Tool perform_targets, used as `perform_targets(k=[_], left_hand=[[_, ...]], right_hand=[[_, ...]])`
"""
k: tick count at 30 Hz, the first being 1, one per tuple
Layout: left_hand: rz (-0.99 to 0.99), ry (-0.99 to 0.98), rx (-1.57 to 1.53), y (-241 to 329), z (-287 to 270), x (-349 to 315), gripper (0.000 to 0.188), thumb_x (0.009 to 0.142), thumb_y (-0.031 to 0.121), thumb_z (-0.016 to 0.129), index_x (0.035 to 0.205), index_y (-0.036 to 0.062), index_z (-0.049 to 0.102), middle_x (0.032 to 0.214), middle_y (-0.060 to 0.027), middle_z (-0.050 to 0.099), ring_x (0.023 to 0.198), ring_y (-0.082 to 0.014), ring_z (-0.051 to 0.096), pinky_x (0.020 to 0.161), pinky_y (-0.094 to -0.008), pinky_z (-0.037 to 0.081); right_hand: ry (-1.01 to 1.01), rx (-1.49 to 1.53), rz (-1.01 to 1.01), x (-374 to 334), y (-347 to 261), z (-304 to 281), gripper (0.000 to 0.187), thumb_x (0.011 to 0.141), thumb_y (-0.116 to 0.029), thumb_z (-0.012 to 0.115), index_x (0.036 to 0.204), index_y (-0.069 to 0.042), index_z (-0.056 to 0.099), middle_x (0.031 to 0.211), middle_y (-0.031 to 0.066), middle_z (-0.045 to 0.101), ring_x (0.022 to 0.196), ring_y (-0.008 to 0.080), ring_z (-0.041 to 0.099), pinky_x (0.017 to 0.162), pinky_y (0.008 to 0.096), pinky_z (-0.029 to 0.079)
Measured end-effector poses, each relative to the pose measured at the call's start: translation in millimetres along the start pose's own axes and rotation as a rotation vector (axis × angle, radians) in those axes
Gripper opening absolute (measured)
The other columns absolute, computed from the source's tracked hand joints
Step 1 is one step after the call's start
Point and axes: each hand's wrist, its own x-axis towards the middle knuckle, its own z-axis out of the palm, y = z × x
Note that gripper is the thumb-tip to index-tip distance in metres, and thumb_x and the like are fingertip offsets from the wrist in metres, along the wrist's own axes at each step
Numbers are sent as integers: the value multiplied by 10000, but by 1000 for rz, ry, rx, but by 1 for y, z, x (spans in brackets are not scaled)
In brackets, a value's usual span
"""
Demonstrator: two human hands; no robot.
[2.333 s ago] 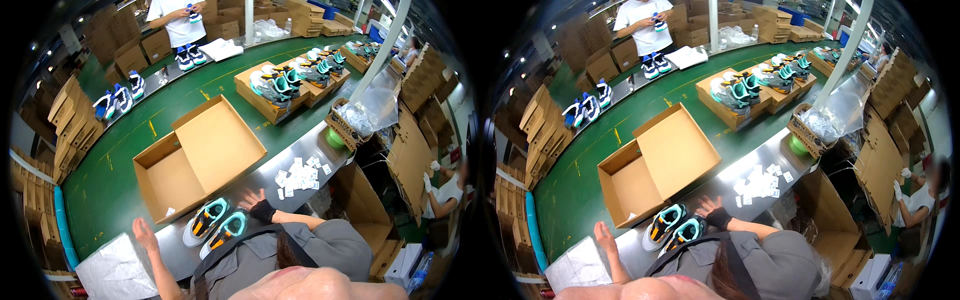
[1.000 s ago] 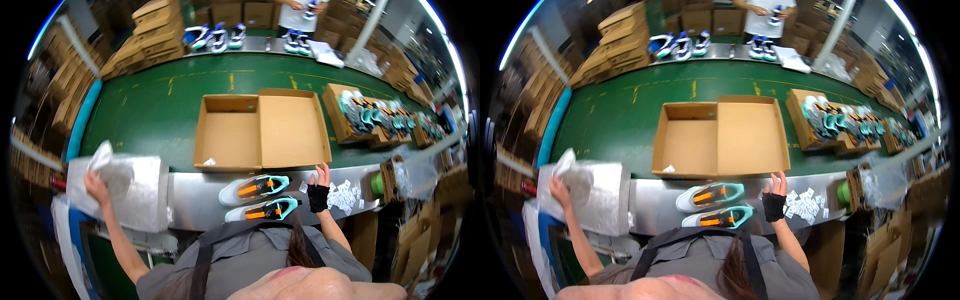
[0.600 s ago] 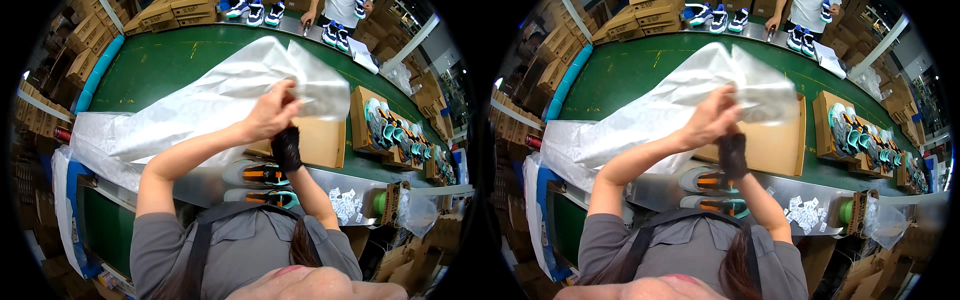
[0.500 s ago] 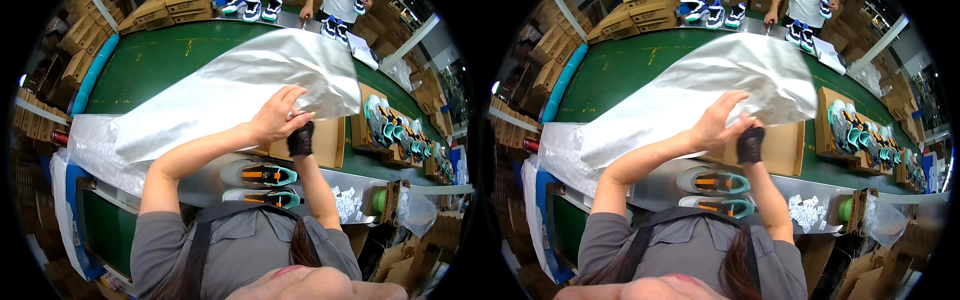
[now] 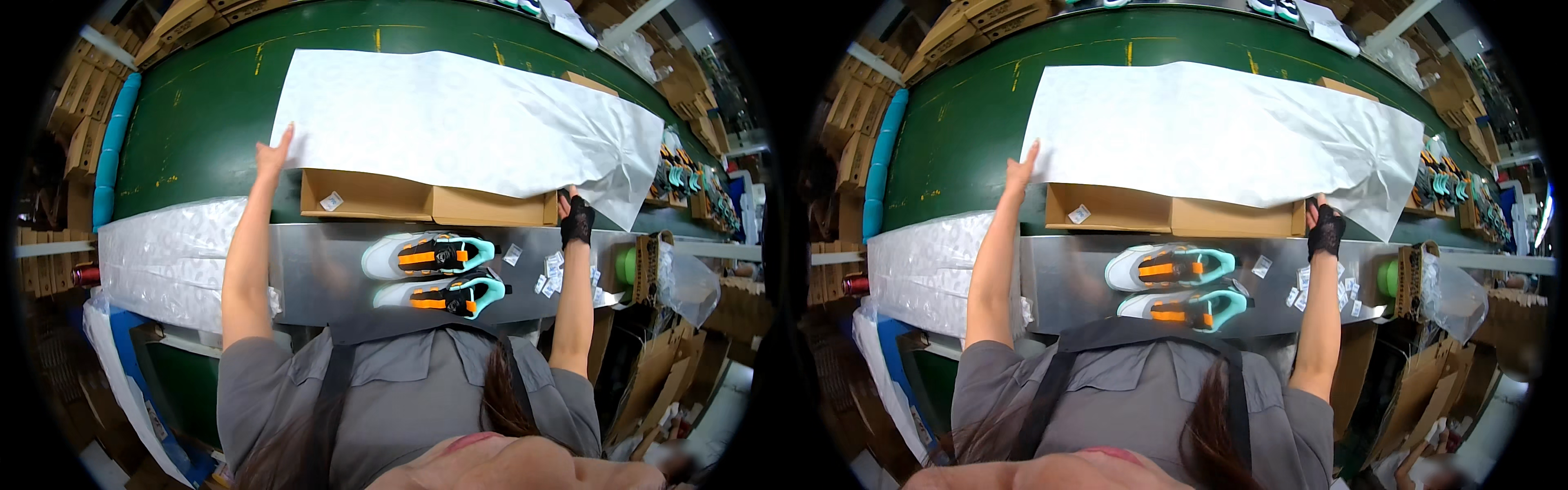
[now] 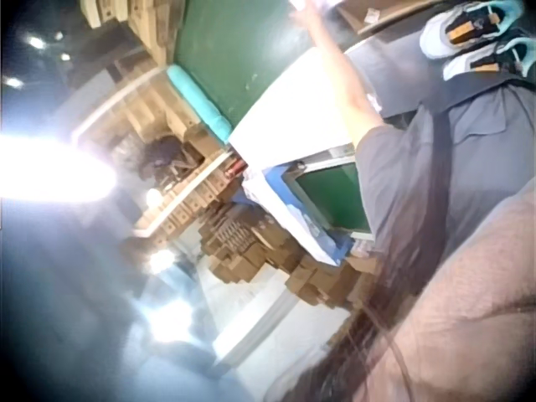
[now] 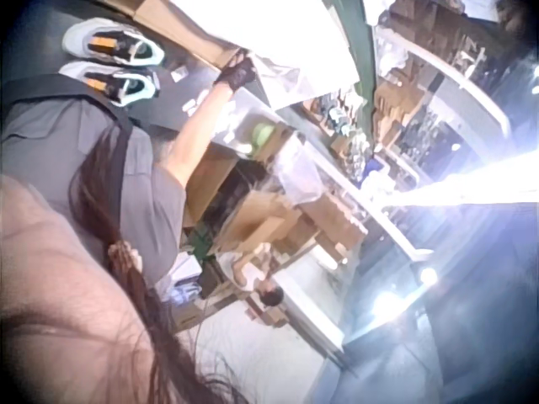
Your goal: The person repeatedly places pairs of shoes into cardboard boxes, lines them with tissue paper, and closes the boxes. The person handles shoes, tissue paper, and boxes at a workstation in a warehouse setting.
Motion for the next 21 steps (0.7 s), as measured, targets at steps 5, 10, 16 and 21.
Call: perform_targets(k=[5, 10, 16, 21], left_hand=[[-329, -598, -801, 48, -11, -47, 613, 712, 419, 682, 1142, 26, 490, 1070, -117, 569, 955, -234, 562, 789, -395, 466], [-149, -629, -825, 40, 16, -87, 454, 799, 227, 634, 1139, -31, 479, 1068, -121, 575, 948, -227, 563, 823, -354, 444], [177, -466, -682, 23, 19, -139, 362, 843, 230, 563, 1048, -68, 537, 984, -106, 595, 877, -160, 543, 770, -294, 427], [412, -320, -457, 29, -42, -145, 338, 863, 235, 526, 951, -89, 564, 863, -108, 614, 790, -143, 540, 699, -289, 432]], right_hand=[[-402, -1263, -1098, -151, 7, -6, 431, 674, -174, 672, 1029, -17, 485, 1024, 140, 535, 961, 243, 530, 763, 348, 430], [-1208, -1538, -1031, -219, 54, -13, 300, 646, -134, 597, 927, -37, 559, 902, 91, 596, 881, 253, 566, 881, 415, 362], [-1168, -1407, -844, -238, 28, 33, 217, 663, -273, 664, 726, -93, 562, 701, 80, 591, 653, 224, 532, 744, 329, 353], [-1064, -1015, -729, -238, -31, 86, 306, 721, -249, 651, 974, -83, 605, 811, 55, 610, 738, 180, 564, 687, 306, 453]])
